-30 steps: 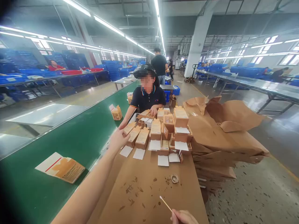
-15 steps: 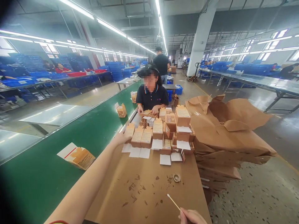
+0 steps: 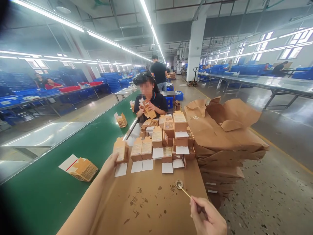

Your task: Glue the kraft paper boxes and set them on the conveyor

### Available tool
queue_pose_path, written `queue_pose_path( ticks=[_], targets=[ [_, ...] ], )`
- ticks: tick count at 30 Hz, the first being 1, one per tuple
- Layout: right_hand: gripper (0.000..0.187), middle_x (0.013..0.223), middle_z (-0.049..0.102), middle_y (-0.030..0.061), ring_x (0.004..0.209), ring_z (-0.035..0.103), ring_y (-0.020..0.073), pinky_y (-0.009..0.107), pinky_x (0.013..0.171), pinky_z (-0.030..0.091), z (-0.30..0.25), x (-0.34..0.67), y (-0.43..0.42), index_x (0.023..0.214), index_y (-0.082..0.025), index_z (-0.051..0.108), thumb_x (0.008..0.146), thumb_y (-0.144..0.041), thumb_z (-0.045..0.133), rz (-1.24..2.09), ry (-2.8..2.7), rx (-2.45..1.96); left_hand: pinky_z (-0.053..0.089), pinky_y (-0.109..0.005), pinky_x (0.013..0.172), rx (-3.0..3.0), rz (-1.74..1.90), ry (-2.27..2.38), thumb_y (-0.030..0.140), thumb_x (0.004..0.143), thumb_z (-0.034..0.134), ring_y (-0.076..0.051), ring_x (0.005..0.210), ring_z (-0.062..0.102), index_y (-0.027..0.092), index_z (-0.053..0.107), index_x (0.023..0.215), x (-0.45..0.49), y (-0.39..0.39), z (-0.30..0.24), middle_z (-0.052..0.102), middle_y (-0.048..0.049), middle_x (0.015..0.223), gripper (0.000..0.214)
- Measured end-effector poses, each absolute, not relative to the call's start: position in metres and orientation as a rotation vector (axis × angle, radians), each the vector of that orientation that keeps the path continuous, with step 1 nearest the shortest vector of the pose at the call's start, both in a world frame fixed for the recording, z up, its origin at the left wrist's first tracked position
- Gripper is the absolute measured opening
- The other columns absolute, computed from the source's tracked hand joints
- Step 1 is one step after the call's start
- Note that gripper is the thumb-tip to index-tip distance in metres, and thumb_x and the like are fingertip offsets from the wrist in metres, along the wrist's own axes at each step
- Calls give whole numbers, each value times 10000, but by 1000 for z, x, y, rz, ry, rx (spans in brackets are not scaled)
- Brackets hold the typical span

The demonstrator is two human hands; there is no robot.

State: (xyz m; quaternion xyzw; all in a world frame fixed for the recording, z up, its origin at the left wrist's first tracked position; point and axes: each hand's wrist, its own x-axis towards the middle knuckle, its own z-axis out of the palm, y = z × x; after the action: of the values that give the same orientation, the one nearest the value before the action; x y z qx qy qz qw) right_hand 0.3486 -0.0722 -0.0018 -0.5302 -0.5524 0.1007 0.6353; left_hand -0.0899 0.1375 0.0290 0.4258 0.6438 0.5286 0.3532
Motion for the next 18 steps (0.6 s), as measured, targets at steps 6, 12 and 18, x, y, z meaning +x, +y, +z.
queue_pose_path(
  ticks=[6,12,18],
  targets=[
    [370,644,732,-2,497,671,136,201,546,582,3,377,-53,850,-251,846,1143,-447,736,73,-1461,-1378,698,-585,1180,649,1381,1288,479,632,1121,-506,1398,813,215,857,1278,-85,30,11,905,-177,1356,746],
    [303,709,783,8,543,698,150,231,606,606,2,363,-32,846,-253,801,1110,-293,659,104,-1572,-1400,684,-593,1193,944,1118,1316,605,654,1147,-467,1299,857,210,847,1284,-6,-15,-6,907,-190,1310,802],
    [317,676,739,-6,535,669,144,230,570,560,-8,352,-26,817,-255,777,1100,-262,634,145,-1624,-1411,714,-558,1123,988,1065,1313,643,656,1141,-409,1212,881,226,799,1334,3,-12,-17,910,-168,1286,866]
  ],
)
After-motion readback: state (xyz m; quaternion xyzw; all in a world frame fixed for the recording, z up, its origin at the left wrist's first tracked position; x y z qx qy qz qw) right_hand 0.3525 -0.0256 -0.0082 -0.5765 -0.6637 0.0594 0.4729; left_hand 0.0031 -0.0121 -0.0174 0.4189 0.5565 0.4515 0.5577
